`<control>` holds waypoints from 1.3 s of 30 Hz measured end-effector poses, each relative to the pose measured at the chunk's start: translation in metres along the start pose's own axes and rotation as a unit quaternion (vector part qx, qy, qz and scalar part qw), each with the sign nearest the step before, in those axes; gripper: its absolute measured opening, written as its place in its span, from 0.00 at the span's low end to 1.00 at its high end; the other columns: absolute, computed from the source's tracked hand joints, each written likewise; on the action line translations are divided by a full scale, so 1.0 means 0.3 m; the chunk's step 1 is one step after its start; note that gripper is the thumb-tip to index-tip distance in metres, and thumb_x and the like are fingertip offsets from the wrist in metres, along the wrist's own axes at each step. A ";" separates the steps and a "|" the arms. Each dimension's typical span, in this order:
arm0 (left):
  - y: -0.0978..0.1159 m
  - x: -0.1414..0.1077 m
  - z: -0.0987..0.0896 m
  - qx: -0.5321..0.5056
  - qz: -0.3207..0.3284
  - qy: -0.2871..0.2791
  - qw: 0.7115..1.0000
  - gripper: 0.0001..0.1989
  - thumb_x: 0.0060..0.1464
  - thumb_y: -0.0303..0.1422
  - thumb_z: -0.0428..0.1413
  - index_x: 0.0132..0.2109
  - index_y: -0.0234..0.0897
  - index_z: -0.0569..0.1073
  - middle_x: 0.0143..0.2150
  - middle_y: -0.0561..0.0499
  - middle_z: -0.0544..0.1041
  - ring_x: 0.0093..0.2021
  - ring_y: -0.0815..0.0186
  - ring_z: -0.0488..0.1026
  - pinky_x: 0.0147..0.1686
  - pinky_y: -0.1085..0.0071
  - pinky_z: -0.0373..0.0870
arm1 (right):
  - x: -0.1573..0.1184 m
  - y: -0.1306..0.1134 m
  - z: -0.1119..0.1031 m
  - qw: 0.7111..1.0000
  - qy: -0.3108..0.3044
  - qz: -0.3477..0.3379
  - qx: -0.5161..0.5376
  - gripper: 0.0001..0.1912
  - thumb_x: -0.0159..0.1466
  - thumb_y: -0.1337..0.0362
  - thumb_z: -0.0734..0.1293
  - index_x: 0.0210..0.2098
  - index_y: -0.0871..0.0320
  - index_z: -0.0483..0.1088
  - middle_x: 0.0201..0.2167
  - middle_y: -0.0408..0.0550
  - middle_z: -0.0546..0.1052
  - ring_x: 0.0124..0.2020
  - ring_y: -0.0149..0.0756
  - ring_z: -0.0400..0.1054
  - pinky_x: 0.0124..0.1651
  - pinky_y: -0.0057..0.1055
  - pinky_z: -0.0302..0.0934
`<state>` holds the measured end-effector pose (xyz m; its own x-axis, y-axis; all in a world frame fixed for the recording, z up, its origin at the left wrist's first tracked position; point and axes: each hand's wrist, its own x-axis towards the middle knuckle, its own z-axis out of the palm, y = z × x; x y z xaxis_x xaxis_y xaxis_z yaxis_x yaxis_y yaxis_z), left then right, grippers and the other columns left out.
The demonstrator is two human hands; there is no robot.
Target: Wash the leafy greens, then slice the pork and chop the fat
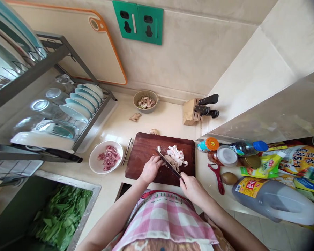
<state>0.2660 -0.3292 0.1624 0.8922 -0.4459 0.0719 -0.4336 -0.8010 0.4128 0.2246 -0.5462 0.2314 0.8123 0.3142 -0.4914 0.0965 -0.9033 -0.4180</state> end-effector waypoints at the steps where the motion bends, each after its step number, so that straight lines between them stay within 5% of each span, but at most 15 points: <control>1: 0.000 0.000 0.002 -0.002 -0.002 -0.001 1.000 0.10 0.57 0.32 0.47 0.43 0.40 0.72 0.42 0.49 0.70 0.43 0.65 0.65 0.48 0.67 0.63 | -0.008 0.004 -0.002 1.000 -0.009 -0.002 0.001 0.10 0.64 0.64 0.51 0.35 0.57 0.62 0.25 0.44 0.72 0.26 0.29 0.67 0.27 0.25 0.46; 6: -0.001 0.004 0.019 -0.037 -0.005 0.005 0.999 0.10 0.56 0.33 0.49 0.40 0.39 0.73 0.39 0.48 0.72 0.41 0.65 0.65 0.42 0.69 0.66 | 0.083 -0.071 -0.009 0.998 -0.051 0.027 -0.022 0.12 0.63 0.66 0.52 0.39 0.59 0.64 0.27 0.49 0.74 0.28 0.33 0.69 0.29 0.26 0.51; 11: -0.004 -0.008 0.021 -0.053 -0.002 0.021 0.998 0.09 0.56 0.32 0.49 0.39 0.39 0.74 0.39 0.48 0.71 0.41 0.66 0.66 0.43 0.69 0.67 | 0.251 -0.174 -0.004 0.998 0.037 -0.037 -0.019 0.14 0.62 0.67 0.52 0.44 0.60 0.63 0.40 0.53 0.73 0.41 0.36 0.67 0.38 0.27 0.54; 20: -0.021 -0.022 0.026 -0.053 0.009 0.032 0.998 0.10 0.56 0.31 0.49 0.42 0.42 0.73 0.40 0.50 0.72 0.41 0.66 0.66 0.41 0.70 0.67 | 0.007 0.007 -0.018 0.999 -0.043 0.006 -0.029 0.13 0.64 0.63 0.51 0.37 0.57 0.64 0.25 0.45 0.73 0.26 0.31 0.68 0.27 0.26 0.47; 24: -0.011 -0.013 0.022 -0.069 0.013 0.030 0.997 0.11 0.56 0.33 0.49 0.42 0.41 0.74 0.41 0.49 0.72 0.43 0.65 0.65 0.45 0.68 0.66 | 0.117 -0.096 -0.006 0.998 -0.049 0.033 -0.037 0.14 0.63 0.65 0.52 0.43 0.58 0.64 0.29 0.49 0.74 0.29 0.33 0.69 0.30 0.26 0.51; 28: -0.017 -0.023 0.021 -0.082 0.017 0.026 0.996 0.10 0.56 0.31 0.49 0.40 0.41 0.74 0.39 0.50 0.72 0.42 0.66 0.66 0.43 0.69 0.67 | 0.248 -0.165 0.002 0.999 0.026 -0.039 -0.001 0.15 0.62 0.66 0.52 0.47 0.59 0.62 0.43 0.53 0.72 0.42 0.35 0.67 0.40 0.27 0.55; 35: -0.040 -0.042 0.037 -0.069 0.016 0.040 0.997 0.11 0.57 0.30 0.47 0.40 0.41 0.74 0.41 0.49 0.72 0.42 0.67 0.66 0.44 0.69 0.67 | 0.037 0.013 -0.038 0.999 -0.041 -0.007 -0.008 0.13 0.63 0.64 0.51 0.37 0.58 0.65 0.27 0.47 0.74 0.28 0.32 0.68 0.29 0.25 0.50; 39: -0.028 -0.032 0.038 -0.079 0.015 0.044 0.996 0.11 0.57 0.31 0.47 0.40 0.40 0.74 0.39 0.49 0.73 0.42 0.66 0.66 0.44 0.69 0.66 | 0.062 -0.039 -0.023 0.998 -0.059 0.010 -0.026 0.12 0.63 0.64 0.52 0.38 0.58 0.65 0.27 0.48 0.74 0.28 0.32 0.68 0.29 0.25 0.50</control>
<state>0.2595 -0.3228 0.1479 0.8900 -0.4257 0.1630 -0.4407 -0.7122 0.5464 0.2426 -0.5317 0.2323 0.7405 0.3263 -0.5875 0.1137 -0.9225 -0.3690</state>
